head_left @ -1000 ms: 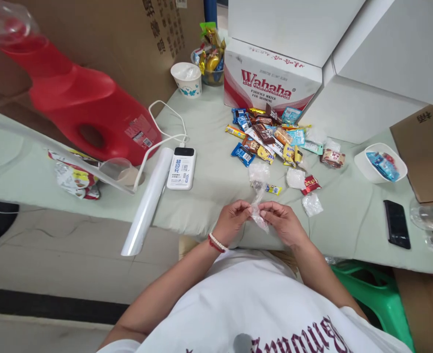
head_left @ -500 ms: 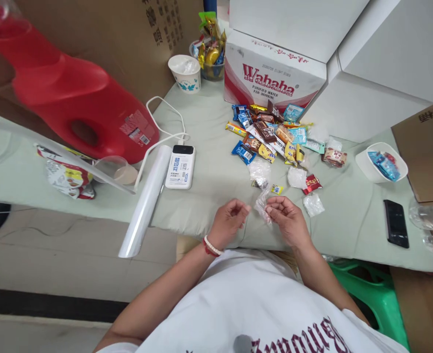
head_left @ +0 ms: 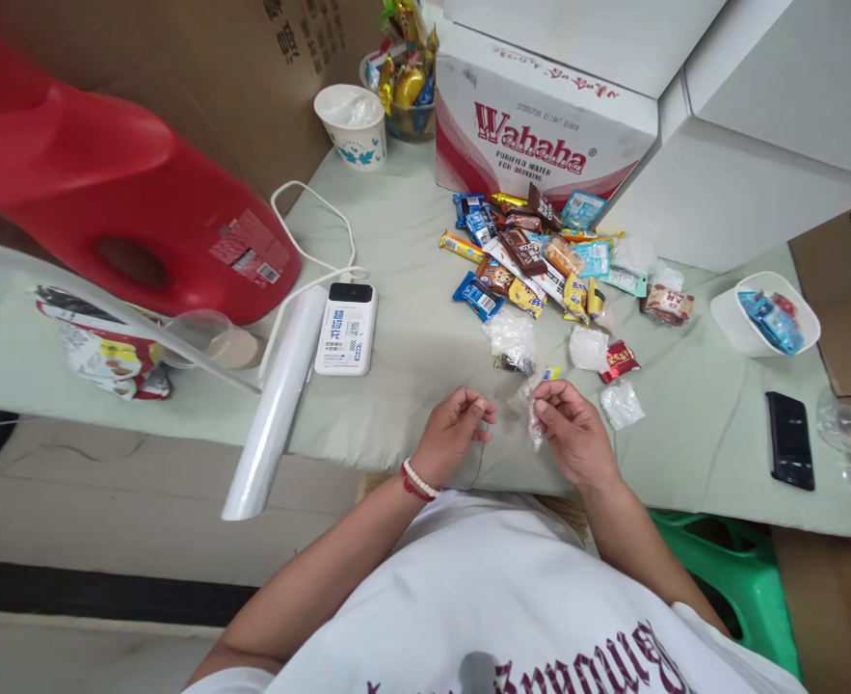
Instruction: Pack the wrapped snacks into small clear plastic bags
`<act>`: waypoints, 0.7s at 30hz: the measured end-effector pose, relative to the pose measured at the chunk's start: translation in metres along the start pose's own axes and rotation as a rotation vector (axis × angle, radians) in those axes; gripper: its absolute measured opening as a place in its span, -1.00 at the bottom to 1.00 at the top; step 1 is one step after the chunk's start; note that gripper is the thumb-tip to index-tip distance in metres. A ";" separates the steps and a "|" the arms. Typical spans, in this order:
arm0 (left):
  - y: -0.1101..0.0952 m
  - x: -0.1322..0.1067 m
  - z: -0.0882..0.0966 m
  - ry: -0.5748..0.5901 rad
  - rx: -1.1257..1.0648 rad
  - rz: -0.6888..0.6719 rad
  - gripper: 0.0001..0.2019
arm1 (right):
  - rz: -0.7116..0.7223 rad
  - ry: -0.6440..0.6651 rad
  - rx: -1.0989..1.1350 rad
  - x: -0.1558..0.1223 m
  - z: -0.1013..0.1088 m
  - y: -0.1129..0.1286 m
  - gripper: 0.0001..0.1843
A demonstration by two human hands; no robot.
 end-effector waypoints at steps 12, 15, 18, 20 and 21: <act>0.004 0.007 -0.017 0.097 0.121 0.064 -0.57 | -0.156 0.030 -0.124 -0.031 0.030 -0.025 -0.59; 0.003 0.001 -0.009 0.046 0.304 0.000 -0.65 | -0.212 0.124 -0.316 -0.038 0.044 -0.025 -0.53; 0.005 -0.003 -0.002 -0.014 0.387 -0.009 -0.70 | -0.106 0.023 -0.434 -0.017 0.057 -0.009 -0.52; 0.006 -0.003 0.000 -0.041 0.411 -0.002 -0.72 | -0.004 -0.045 -0.525 0.008 0.056 0.002 -0.58; 0.007 -0.002 0.000 -0.047 0.424 0.002 -0.71 | 0.049 -0.073 -0.593 0.021 0.054 0.007 -0.62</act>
Point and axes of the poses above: each hand's wrist, its own x-axis towards the middle knuckle, its own z-axis out of the back of the hand, y = z × x, the point moved 7 cm from there along x, towards the middle knuckle, and after that the axes turned 9 degrees about z, right-handed, at the moved point
